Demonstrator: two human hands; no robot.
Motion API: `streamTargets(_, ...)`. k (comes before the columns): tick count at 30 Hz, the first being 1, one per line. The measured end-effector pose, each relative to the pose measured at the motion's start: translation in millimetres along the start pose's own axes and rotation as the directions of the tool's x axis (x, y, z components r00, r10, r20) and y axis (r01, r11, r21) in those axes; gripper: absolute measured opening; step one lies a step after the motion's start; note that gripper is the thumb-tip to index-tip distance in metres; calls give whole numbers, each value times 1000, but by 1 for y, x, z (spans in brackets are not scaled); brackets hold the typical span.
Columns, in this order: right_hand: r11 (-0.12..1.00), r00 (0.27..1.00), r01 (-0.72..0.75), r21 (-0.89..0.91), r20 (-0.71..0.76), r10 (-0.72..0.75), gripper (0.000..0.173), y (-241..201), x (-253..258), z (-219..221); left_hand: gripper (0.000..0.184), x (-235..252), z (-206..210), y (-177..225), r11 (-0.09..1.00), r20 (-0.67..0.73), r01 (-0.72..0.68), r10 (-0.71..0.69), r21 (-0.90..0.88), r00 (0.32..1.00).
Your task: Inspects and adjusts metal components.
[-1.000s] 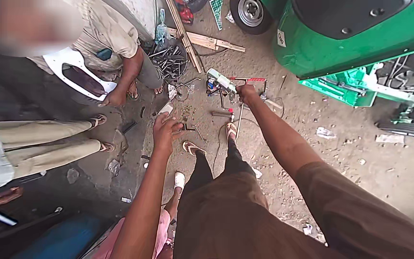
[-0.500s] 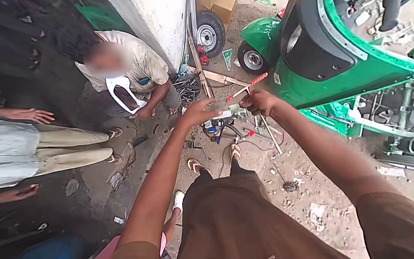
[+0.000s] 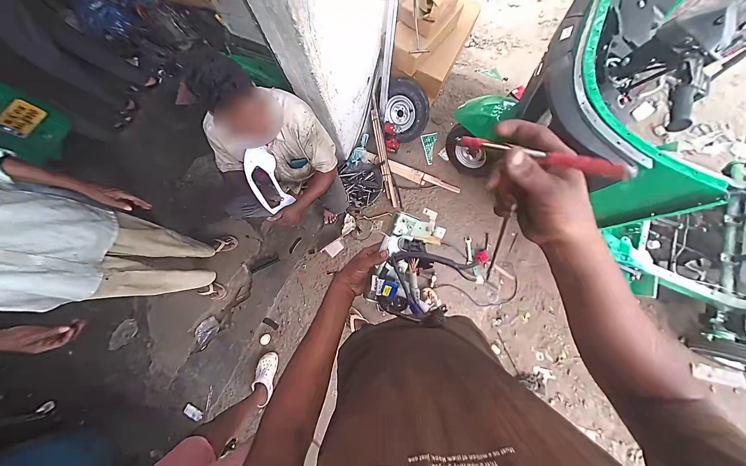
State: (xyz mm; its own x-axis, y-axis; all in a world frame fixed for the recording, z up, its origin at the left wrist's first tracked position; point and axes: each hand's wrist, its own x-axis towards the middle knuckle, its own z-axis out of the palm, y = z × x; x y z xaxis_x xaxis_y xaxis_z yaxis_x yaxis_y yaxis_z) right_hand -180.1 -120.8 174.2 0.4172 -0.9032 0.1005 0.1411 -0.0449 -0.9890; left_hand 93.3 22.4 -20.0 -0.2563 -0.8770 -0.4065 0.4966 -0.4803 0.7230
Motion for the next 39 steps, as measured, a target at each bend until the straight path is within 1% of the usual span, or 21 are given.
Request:
streamTargets(3, 981, 986, 164, 107, 13, -167, 33, -30, -20, 28, 38, -16, 4, 1, 995, -176, -47, 31, -90, 984)
streamTargets(5, 950, 969, 248, 189, -42, -244, 35, -46, -29, 48, 37, -22, 10, 5, 990, -290, -79, 43, -117, 956)
streamTargets(7, 906, 943, 334, 259, -108, -316, 35, -59, -34, 67, 32, -27, 16, 11, 978, -380, -146, 81, -146, 921)
streamTargets(9, 868, 924, 383, 316, -151, -352, 33, -62, -38, 80, 30, -32, 24, 15, 965, -436, -210, 122, -159, 892)
streamTargets(11, 849, 919, 393, 354, -129, -372, 34, -60, -41, 89, 30, -36, 27, 20, 951, -475, -265, 162, -158, 865)
streamTargets(13, 860, 932, 351, 370, -50, -359, 35, -58, -47, 91, 31, -41, 25, 21, 934, -498, -309, 185, -178, 847)
streamTargets(15, 891, 939, 306, 335, 50, -341, 38, -58, -51, 89, 32, -46, 20, 23, 914, -510, -355, 215, -195, 833)
streamTargets(17, 928, 935, 278, 247, 152, -320, 40, -53, -56, 83, 34, -51, 15, 21, 894, -510, -403, 258, -196, 820)
streamTargets(19, 951, 918, 302, 61, 251, -308, 34, -43, -58, 80, 33, -54, 13, 23, 873, -510, -451, 307, -186, 803)
streamTargets(22, 925, 880, 334, -180, 412, -238, 15, -28, -59, 85, 29, -56, 17, 28, 860, -526, -497, 370, -119, 766)
streamTargets(23, 898, 876, 338, -283, 444, -190, 20, -18, -60, 87, 28, -57, 18, 29, 861, -532, -501, 384, -89, 755)
streamTargets(24, 850, 874, 334, -407, 471, -118, 30, -8, -62, 90, 27, -58, 20, 30, 864, -543, -501, 395, -54, 741)
streamTargets(25, 759, 873, 340, -554, 486, -36, 34, 3, -65, 92, 26, -58, 21, 32, 868, -553, -497, 406, -17, 728)
streamTargets(26, 620, 873, 353, -701, 486, 52, 36, 15, -67, 97, 25, -58, 23, 34, 871, -561, -491, 417, 22, 715)
streamTargets(28, 339, 855, 368, -866, 459, 244, 40, 37, -74, 111, 24, -59, 29, 38, 876, -569, -474, 436, 90, 698)
streamTargets(29, 238, 847, 368, -899, 430, 314, 43, 47, -76, 118, 25, -60, 31, 39, 876, -561, -470, 446, 112, 698)
streamTargets(30, 173, 844, 373, -912, 411, 346, 44, 57, -78, 124, 25, -62, 32, 39, 875, -549, -466, 456, 132, 700)
streamTargets(31, 139, 847, 376, -916, 401, 348, 43, 66, -81, 128, 25, -63, 34, 37, 876, -537, -459, 462, 150, 706)
streamTargets(33, 113, 858, 383, -917, 398, 325, 38, 80, -86, 132, 25, -64, 39, 32, 885, -510, -429, 458, 183, 728)
streamTargets(35, 111, 864, 386, -916, 401, 304, 34, 86, -92, 132, 28, -63, 45, 25, 907, -484, -361, 421, 216, 767)
streamTargets(39, 115, 795, 392, -913, 399, 456, 25, 89, -101, 138, 30, -60, 44, 12, 912, -439, -227, 369, 341, 820)
